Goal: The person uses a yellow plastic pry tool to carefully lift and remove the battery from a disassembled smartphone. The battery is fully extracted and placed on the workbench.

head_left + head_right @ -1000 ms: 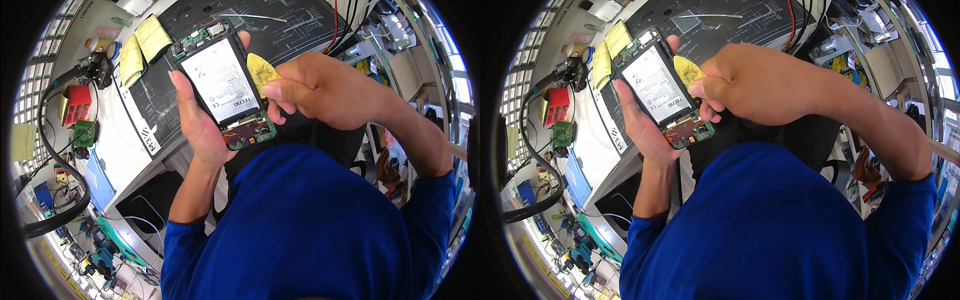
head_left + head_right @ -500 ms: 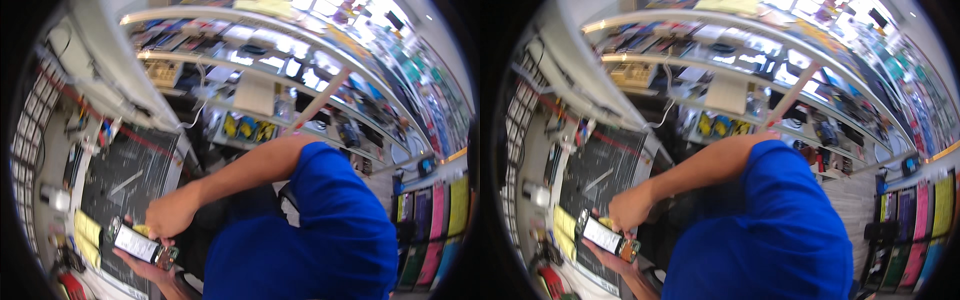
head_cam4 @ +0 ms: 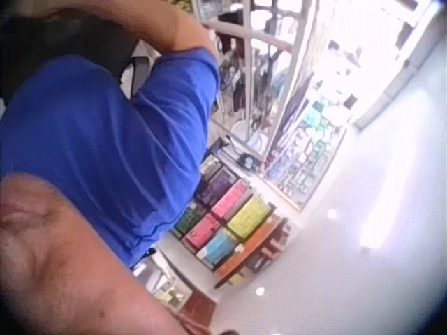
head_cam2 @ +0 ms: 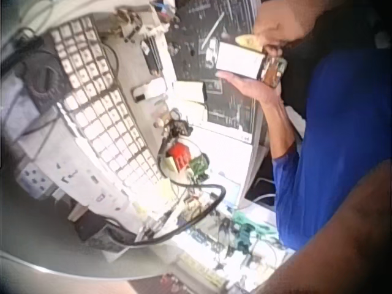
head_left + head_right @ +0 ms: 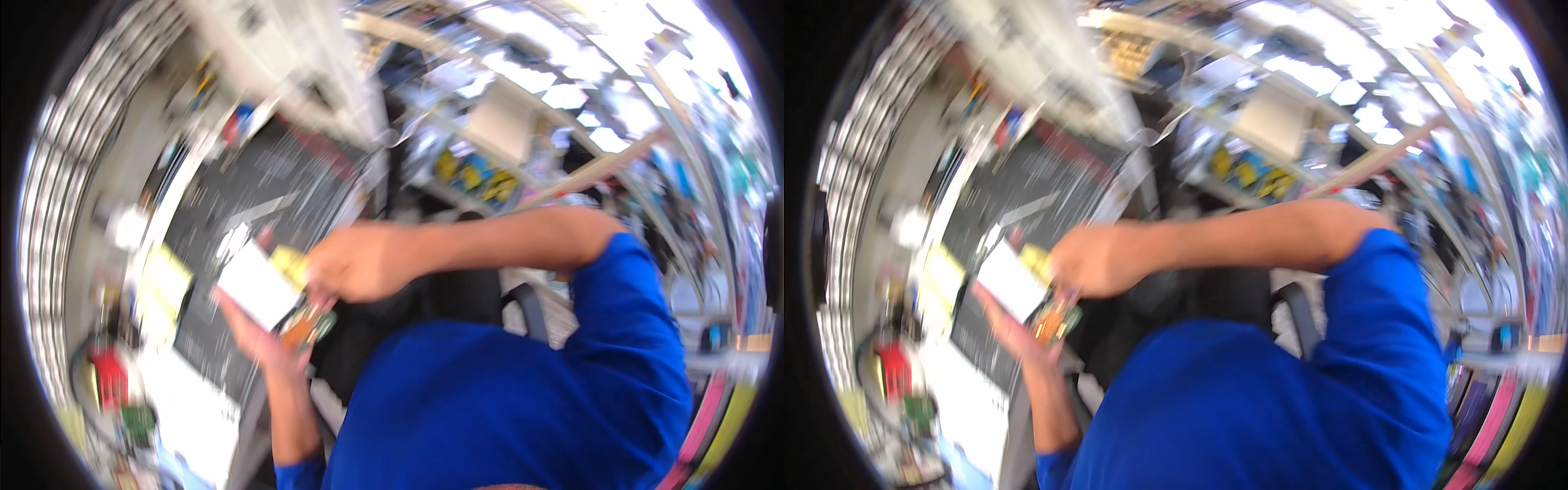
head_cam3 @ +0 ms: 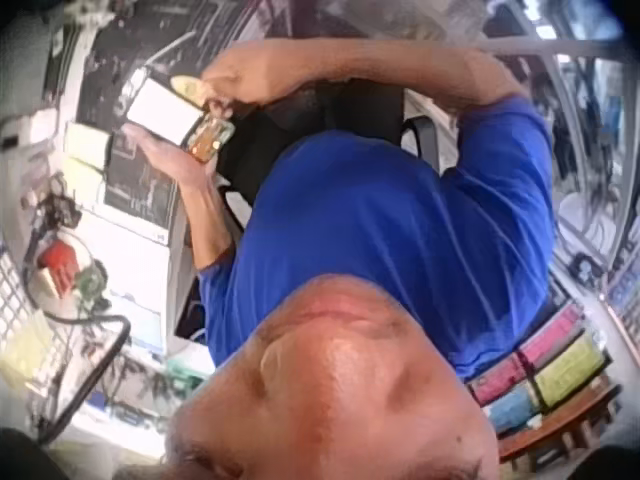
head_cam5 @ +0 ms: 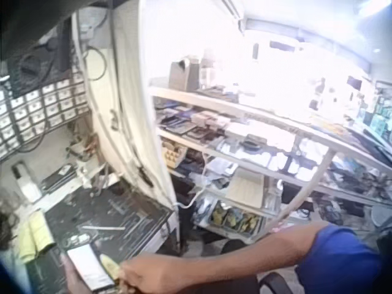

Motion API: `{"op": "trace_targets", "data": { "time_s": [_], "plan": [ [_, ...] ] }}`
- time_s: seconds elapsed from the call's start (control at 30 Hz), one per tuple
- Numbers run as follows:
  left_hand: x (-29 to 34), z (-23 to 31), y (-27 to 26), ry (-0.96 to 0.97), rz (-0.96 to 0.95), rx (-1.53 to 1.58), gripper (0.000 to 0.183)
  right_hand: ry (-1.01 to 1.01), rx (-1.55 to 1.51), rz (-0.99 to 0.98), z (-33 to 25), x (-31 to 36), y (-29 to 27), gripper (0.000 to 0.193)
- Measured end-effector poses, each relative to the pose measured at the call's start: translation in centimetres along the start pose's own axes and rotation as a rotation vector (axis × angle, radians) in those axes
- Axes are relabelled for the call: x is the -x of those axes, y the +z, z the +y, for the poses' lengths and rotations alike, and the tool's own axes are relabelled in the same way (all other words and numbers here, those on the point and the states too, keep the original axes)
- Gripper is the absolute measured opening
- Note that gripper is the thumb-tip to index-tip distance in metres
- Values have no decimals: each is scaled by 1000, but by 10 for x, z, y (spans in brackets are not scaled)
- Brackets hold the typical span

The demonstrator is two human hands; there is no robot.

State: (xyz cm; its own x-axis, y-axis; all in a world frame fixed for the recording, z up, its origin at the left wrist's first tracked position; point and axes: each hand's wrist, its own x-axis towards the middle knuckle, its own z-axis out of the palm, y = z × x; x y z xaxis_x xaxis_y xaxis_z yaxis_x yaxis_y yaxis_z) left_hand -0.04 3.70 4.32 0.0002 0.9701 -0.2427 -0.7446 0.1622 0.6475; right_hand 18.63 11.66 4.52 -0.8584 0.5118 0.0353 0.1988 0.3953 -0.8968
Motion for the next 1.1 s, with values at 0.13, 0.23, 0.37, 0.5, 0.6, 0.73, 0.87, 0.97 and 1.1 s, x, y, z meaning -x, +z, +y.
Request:
{"op": "trace_targets", "data": {
  "time_s": [0.13, 0.23, 0.37, 0.5, 0.6, 0.73, 0.87, 0.97, 1.1],
  "plan": [
    [-13, 5, -38, 49, -264, 40, 86, 217, -201, 103, -21, -2, 8, 36],
    [-16, 1, -47, 90, -256, 87, 87, 337, -185, 56, -34, -6, 3, 41],
    [-14, 3, -35, 85, -250, 179, 95, 326, -174, -30, -30, -17, -3, 43],
    [-12, 4, -43, 89, -241, 105, 100, 485, -263, -150, -42, -31, -14, 42],
    [-8, 4, -47, 70, -216, 60, 102, 481, -214, -213, -40, -36, -17, 43],
    [-6, 5, -54, 28, -203, 7, 100, 481, -123, -276, -29, -44, -20, 47],
    [-8, 5, -64, 0, -233, 32, 100, 459, -131, -306, -18, -52, -17, 51],
    [-10, 2, -67, 19, -197, 23, 99, 439, -184, -270, -11, -51, -9, 49],
    [-11, 1, -68, 40, -165, 68, 98, 415, -252, -205, -9, -50, 2, 44]
  ]
}}
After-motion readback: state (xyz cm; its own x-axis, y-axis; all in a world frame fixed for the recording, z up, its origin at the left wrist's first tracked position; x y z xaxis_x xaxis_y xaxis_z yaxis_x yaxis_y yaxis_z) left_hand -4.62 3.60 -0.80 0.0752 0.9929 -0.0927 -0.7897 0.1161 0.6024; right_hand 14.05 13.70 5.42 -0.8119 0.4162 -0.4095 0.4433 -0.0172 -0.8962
